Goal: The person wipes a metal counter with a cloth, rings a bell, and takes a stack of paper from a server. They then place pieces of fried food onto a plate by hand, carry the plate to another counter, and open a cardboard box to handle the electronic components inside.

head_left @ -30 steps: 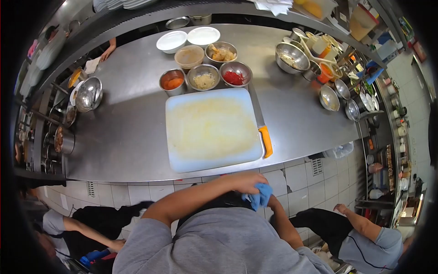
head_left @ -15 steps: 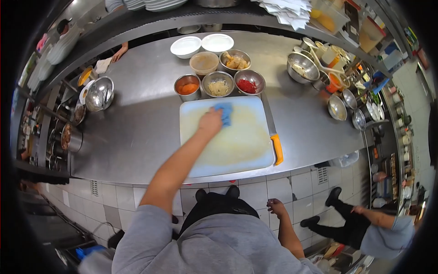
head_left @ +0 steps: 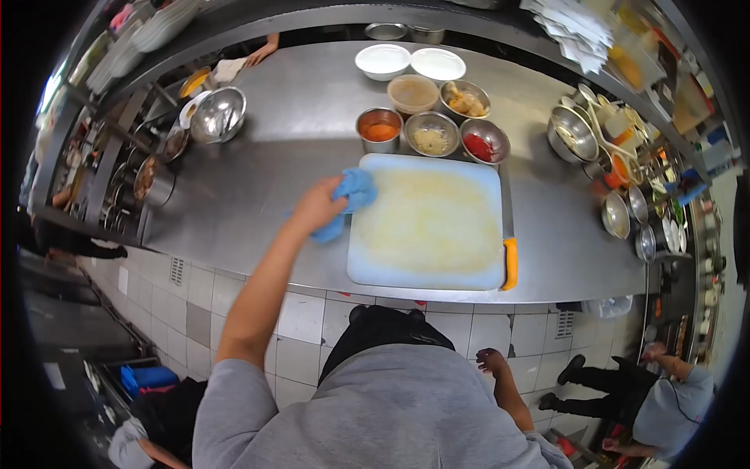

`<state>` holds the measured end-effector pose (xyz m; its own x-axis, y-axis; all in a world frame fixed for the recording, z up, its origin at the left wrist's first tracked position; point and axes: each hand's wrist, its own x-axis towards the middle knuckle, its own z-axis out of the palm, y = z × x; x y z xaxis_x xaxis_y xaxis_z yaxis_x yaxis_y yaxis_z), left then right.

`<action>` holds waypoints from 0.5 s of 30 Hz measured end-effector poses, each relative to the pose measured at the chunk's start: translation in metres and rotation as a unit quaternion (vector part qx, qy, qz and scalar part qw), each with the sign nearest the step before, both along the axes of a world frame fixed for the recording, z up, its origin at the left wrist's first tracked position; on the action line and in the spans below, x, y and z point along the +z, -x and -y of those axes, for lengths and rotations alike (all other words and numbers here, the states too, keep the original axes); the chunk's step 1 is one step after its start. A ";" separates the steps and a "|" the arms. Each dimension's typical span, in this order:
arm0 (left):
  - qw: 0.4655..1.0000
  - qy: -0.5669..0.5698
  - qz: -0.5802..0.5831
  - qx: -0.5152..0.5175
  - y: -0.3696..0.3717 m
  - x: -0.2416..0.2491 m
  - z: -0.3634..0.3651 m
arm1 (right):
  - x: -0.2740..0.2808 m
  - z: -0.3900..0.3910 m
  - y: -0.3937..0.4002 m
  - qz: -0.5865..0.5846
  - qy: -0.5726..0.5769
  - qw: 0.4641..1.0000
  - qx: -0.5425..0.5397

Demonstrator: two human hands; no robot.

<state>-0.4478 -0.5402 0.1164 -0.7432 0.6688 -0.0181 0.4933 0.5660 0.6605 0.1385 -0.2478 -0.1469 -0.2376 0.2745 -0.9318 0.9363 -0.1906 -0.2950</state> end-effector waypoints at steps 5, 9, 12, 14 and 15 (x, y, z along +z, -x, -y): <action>0.987 0.088 0.087 -0.104 -0.062 -0.058 0.047 | 0.024 -0.027 0.070 -0.042 -0.029 0.999 0.000; 0.925 0.204 0.259 -0.189 -0.056 -0.015 0.109 | 0.030 -0.021 0.093 -0.093 -0.022 0.995 -0.005; 0.958 0.019 0.287 -0.010 -0.017 -0.024 0.120 | 0.026 -0.011 0.103 -0.093 -0.024 0.995 0.031; 0.970 -0.122 0.180 0.106 0.009 -0.031 0.095 | 0.021 -0.006 0.105 -0.072 -0.015 0.996 0.056; 0.985 -0.116 0.046 0.121 0.033 -0.052 0.081 | 0.022 -0.004 0.106 -0.071 -0.016 0.996 0.055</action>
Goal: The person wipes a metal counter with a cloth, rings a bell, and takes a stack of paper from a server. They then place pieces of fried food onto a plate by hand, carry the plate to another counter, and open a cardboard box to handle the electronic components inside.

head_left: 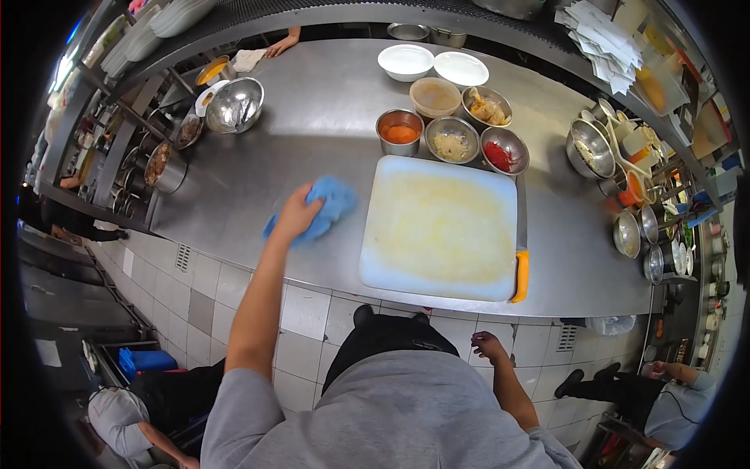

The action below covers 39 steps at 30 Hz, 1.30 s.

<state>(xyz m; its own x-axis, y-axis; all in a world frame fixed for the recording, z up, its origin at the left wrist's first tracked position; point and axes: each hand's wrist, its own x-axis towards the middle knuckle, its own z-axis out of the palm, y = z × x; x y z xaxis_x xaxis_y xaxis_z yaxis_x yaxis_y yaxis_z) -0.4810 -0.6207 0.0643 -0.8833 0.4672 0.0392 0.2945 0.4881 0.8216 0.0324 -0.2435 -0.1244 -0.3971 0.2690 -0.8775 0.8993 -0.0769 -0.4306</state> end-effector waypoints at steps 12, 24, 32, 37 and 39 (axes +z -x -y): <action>0.834 0.382 0.134 -0.375 -0.028 -0.024 -0.025 | 0.012 0.024 -0.028 -0.014 -0.008 0.997 -0.080; 0.979 0.075 -0.021 -0.190 -0.038 0.026 -0.172 | -0.011 0.057 -0.096 0.012 -0.029 0.989 -0.143; 0.667 0.179 0.164 -0.705 -0.222 0.004 -0.256 | 0.013 0.082 -0.075 -0.051 -0.050 0.983 -0.171; 0.705 0.104 0.050 -0.700 -0.290 0.081 -0.309 | 0.002 0.093 -0.106 0.007 -0.042 0.991 -0.124; 0.796 0.045 0.027 -0.603 -0.263 0.072 -0.329 | 0.000 0.096 -0.115 -0.010 -0.031 0.976 -0.213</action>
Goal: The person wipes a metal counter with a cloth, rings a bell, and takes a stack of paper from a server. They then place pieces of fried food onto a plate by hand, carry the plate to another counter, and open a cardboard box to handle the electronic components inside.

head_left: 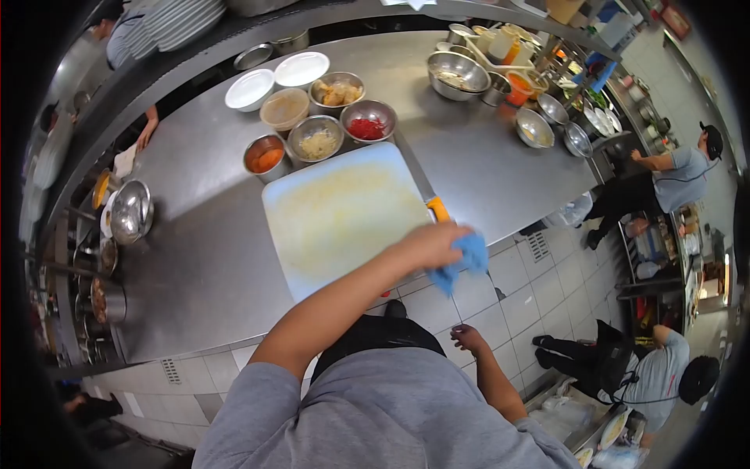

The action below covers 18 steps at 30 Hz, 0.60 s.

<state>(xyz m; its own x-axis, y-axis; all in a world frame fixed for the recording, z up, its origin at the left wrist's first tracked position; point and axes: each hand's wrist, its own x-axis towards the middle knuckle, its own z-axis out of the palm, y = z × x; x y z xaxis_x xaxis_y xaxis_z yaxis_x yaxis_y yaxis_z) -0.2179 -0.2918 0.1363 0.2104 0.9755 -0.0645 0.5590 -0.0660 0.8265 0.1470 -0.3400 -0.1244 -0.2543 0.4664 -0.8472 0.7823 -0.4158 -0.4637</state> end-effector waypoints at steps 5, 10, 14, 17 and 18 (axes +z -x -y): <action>0.964 0.131 -0.198 0.118 0.054 -0.060 0.022 | -0.015 -0.005 -0.025 0.013 0.050 0.998 -0.048; 0.923 0.313 -0.070 -0.211 0.066 -0.034 0.082 | -0.002 -0.017 0.005 0.023 0.032 0.999 0.019; 0.990 0.125 0.003 0.071 0.137 -0.032 0.165 | 0.007 -0.040 0.048 -0.010 0.033 0.998 0.044; 0.900 -0.018 -0.028 0.435 0.169 -0.059 0.233 | 0.017 -0.051 0.084 -0.015 0.020 0.996 0.081; 0.789 -0.085 -0.100 0.600 0.171 -0.076 0.259 | 0.016 -0.054 0.093 -0.019 0.021 0.994 0.101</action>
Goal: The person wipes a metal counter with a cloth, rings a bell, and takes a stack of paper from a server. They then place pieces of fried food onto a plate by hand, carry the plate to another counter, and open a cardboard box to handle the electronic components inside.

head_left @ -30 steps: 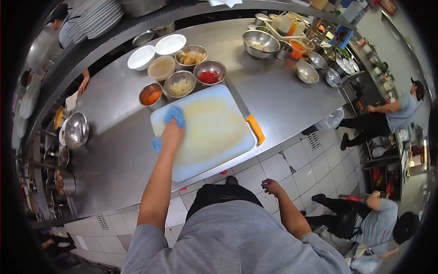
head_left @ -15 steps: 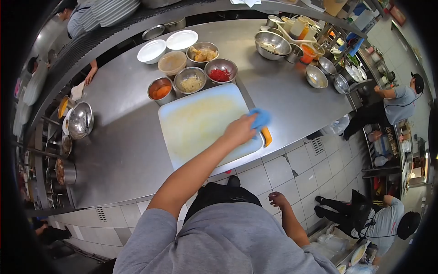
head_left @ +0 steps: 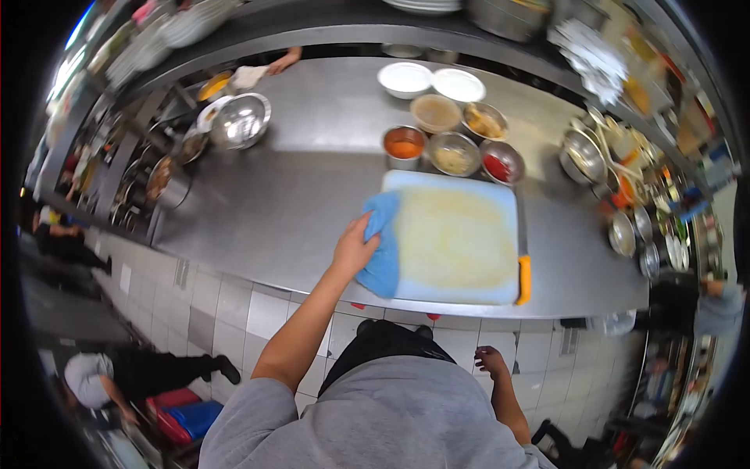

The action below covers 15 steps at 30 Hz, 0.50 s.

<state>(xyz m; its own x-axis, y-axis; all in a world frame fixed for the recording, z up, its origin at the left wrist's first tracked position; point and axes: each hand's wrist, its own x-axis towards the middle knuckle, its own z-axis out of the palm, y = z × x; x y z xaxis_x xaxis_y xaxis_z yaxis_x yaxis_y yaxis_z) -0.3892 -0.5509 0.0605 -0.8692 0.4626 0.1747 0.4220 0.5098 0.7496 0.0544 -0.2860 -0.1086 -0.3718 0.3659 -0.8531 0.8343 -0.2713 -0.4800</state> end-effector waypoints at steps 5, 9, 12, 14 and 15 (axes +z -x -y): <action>0.964 0.236 0.112 -0.039 -0.041 -0.038 0.126 | -0.003 -0.005 0.045 0.000 -0.004 0.994 0.106; 0.971 0.196 0.139 0.009 -0.083 -0.027 0.182 | -0.015 0.002 0.070 -0.018 -0.002 0.976 0.219; 0.946 0.254 0.199 0.031 -0.080 -0.009 0.217 | -0.009 0.015 0.101 -0.025 -0.017 0.942 0.336; 0.924 0.298 0.235 0.036 -0.083 -0.005 0.239 | -0.002 0.027 0.117 -0.040 -0.025 0.939 0.340; 0.940 0.261 0.211 0.050 -0.084 -0.003 0.250 | -0.001 0.033 0.125 -0.053 -0.028 0.942 0.331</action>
